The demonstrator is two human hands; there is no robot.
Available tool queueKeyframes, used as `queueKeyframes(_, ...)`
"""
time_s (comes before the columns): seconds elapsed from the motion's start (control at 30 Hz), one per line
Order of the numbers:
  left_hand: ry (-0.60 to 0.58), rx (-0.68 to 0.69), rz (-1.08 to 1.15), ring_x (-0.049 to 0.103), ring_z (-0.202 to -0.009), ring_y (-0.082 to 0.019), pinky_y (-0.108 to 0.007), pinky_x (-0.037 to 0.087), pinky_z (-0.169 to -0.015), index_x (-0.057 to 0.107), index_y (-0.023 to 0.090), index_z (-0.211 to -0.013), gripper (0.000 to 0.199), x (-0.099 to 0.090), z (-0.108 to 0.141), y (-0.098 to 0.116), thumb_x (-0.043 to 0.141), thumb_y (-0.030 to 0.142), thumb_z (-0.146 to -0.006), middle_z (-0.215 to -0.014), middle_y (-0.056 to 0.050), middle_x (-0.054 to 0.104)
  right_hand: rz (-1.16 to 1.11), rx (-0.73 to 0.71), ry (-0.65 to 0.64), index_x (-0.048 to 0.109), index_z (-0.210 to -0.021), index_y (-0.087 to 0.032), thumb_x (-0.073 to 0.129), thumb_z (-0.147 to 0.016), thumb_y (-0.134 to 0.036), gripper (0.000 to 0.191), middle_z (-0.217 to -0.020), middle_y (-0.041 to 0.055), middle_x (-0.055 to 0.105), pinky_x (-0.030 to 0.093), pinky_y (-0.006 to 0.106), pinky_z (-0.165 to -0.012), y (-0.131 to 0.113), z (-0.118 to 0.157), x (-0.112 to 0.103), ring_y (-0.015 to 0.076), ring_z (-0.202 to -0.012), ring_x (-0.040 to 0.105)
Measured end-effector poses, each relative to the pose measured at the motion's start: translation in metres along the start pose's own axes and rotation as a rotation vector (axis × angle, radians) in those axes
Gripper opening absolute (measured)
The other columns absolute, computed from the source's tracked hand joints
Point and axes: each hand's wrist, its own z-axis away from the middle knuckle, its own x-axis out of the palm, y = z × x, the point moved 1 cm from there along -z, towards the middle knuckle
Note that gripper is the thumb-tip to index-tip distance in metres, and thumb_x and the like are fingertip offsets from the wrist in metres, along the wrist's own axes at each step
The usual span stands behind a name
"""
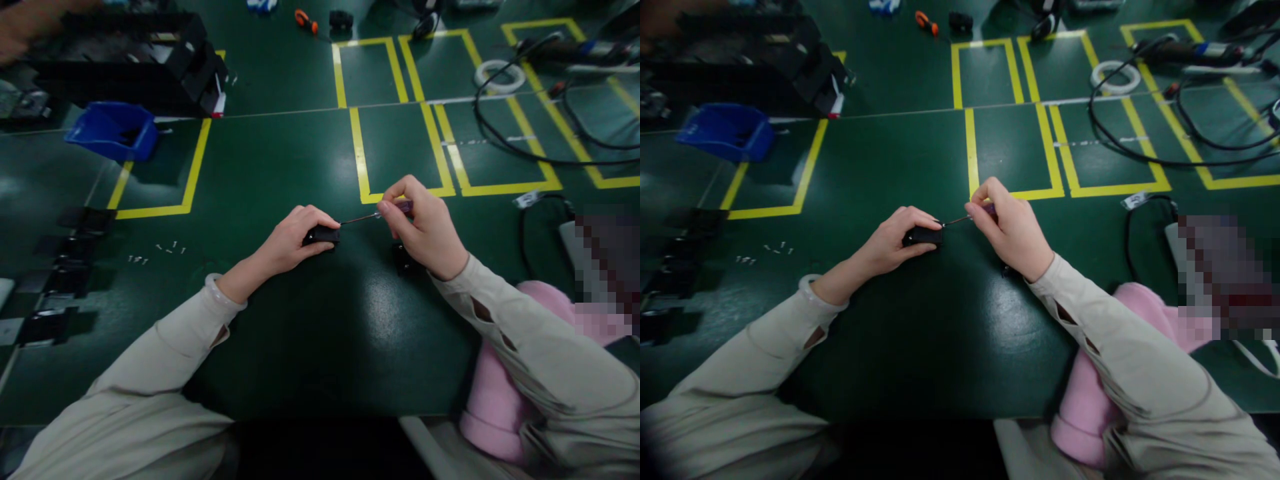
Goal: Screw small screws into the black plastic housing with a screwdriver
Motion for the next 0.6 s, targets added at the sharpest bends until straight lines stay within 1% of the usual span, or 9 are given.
queueKeyframes(0.1,0.003,0.003,-0.002,0.059,-0.110,-0.022,-0.038,0.043,-0.098,0.058,0.021,-0.119,0.027,0.0001,0.0003,-0.0003,0.062,0.034,-0.096,-0.118,-0.006,0.066,-0.016,-0.006,0.002,0.048,-0.092,-0.024,0.053,-0.095,-0.030,0.009,-0.068,-0.0045,0.054,0.040,0.028,-0.053,-0.0011,-0.0003,-0.0001,0.0104,-0.054,0.054)
queueKeyframes(0.17,0.000,-0.002,0.000,0.059,-0.110,-0.022,-0.038,0.043,-0.098,0.058,0.021,-0.119,0.027,0.0002,0.0004,-0.0005,0.062,0.035,-0.096,-0.118,-0.006,0.066,-0.017,-0.021,0.005,0.048,-0.093,-0.023,0.054,-0.093,-0.026,0.006,-0.072,-0.0033,0.055,0.041,0.029,-0.055,-0.0017,-0.0005,-0.0002,0.0109,-0.058,0.056)
queueKeyframes(0.33,-0.001,-0.010,0.002,0.059,-0.110,-0.022,-0.038,0.043,-0.098,0.059,0.022,-0.119,0.027,-0.0002,0.0001,0.0001,0.062,0.035,-0.096,-0.118,-0.006,0.066,0.003,0.002,-0.004,0.048,-0.085,-0.023,0.054,-0.096,-0.035,0.017,-0.066,-0.0036,0.054,0.040,0.029,-0.055,-0.0015,-0.0006,-0.0004,0.0112,-0.056,0.055)
queueKeyframes(0.4,0.001,-0.002,0.002,0.059,-0.110,-0.022,-0.037,0.044,-0.098,0.059,0.021,-0.119,0.027,-0.0003,0.0000,0.0003,0.062,0.034,-0.096,-0.118,-0.006,0.066,-0.010,0.011,-0.010,0.048,-0.087,-0.024,0.052,-0.096,-0.034,0.014,-0.065,-0.0039,0.054,0.040,0.029,-0.054,-0.0008,-0.0006,-0.0001,0.0110,-0.056,0.055)
queueKeyframes(0.5,0.004,0.010,-0.004,0.060,-0.110,-0.022,-0.037,0.044,-0.097,0.058,0.021,-0.119,0.027,-0.0001,-0.0001,-0.0001,0.063,0.033,-0.095,-0.118,-0.006,0.066,-0.019,-0.016,0.001,0.048,-0.094,-0.023,0.052,-0.095,-0.028,0.006,-0.072,-0.0034,0.056,0.041,0.028,-0.055,0.0003,-0.0007,0.0004,0.0104,-0.057,0.055)
queueKeyframes(0.6,0.013,0.019,-0.004,0.060,-0.109,-0.021,-0.037,0.044,-0.097,0.058,0.021,-0.119,0.027,0.0002,0.0000,-0.0007,0.064,0.033,-0.095,-0.117,-0.005,0.066,-0.008,-0.033,0.008,0.050,-0.091,-0.022,0.054,-0.094,-0.029,0.009,-0.071,-0.0035,0.055,0.041,0.027,-0.055,0.0008,-0.0009,0.0007,0.0096,-0.056,0.054)
